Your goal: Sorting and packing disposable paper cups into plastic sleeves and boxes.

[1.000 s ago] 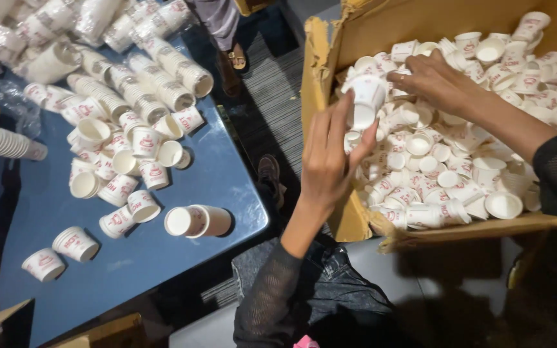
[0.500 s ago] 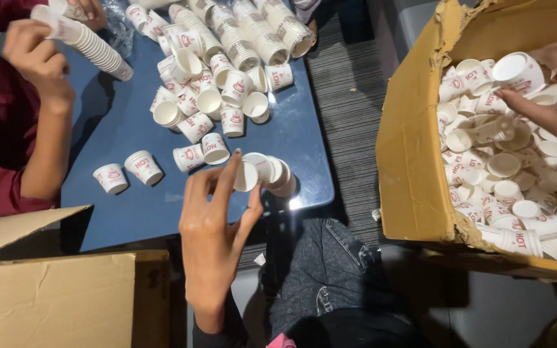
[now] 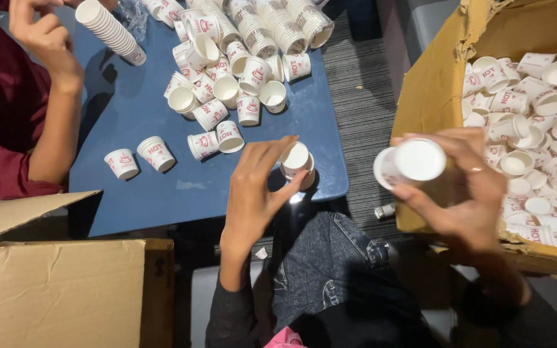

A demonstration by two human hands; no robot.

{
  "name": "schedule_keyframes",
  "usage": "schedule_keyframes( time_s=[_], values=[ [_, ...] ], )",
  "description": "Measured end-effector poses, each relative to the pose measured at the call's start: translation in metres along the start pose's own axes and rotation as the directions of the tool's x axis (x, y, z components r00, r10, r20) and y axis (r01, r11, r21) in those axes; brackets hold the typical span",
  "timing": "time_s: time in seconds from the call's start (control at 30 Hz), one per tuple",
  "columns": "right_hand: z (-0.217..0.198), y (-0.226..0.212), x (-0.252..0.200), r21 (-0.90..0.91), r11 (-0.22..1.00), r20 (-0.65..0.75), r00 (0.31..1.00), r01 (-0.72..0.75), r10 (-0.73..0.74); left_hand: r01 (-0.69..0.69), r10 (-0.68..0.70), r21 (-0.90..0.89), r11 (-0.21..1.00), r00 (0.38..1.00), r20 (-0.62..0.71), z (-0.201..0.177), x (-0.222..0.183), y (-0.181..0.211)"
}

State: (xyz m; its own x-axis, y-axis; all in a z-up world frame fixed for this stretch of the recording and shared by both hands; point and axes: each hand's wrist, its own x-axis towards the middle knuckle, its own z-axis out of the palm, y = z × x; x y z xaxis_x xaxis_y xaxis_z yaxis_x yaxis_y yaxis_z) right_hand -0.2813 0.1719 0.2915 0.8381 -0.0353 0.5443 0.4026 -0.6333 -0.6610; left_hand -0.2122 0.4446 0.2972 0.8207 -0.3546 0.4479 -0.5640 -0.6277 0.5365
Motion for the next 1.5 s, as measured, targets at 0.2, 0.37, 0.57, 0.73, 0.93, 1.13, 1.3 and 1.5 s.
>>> schedule_keyframes(
  time_s=[0.2,0.37,0.57,0.73,0.93,1.13,1.3,1.5],
  values=[
    [0.071,-0.034,0.036,0.506,0.855,0.125,0.990,-0.114,0.057,0.185,-0.216,-0.424,0.886,0.976,-0.024,0.055,-0.025,-0.052],
    [0.110,-0.014,0.037,0.211,0.977,0.130,0.991,-0.007,-0.021,0.230,-0.310,-0.634,0.738,0.951,-0.016,0.077,-0.040,-0.070],
    [0.123,0.008,0.018,0.213,0.970,0.081,0.988,0.113,-0.133,0.252,-0.317,-0.626,0.738,0.949,0.009,0.091,-0.048,-0.078],
    [0.077,0.001,0.009,0.193,0.981,0.200,0.977,0.038,-0.077,0.293,-0.334,-0.435,0.852,0.943,-0.018,0.088,-0.055,-0.071],
    [-0.043,0.043,-0.004,-0.095,0.978,0.340,0.929,0.187,-0.145,0.091,-0.209,-0.275,0.957,0.874,-0.439,0.082,-0.064,-0.016],
    [-0.155,0.195,0.025,-0.520,0.854,0.433,0.871,0.032,0.231,-0.296,0.193,-0.113,0.949,0.824,-0.533,0.084,-0.084,0.022],
    [-0.158,0.288,0.009,-0.661,0.750,0.528,0.721,0.017,0.449,-0.537,0.525,-0.224,0.813,0.843,-0.116,0.172,0.053,0.134],
    [-0.136,0.319,-0.013,-0.688,0.723,0.551,0.693,0.062,0.465,-0.601,0.551,-0.109,0.791,0.625,0.553,0.440,0.140,0.098]
  ],
)
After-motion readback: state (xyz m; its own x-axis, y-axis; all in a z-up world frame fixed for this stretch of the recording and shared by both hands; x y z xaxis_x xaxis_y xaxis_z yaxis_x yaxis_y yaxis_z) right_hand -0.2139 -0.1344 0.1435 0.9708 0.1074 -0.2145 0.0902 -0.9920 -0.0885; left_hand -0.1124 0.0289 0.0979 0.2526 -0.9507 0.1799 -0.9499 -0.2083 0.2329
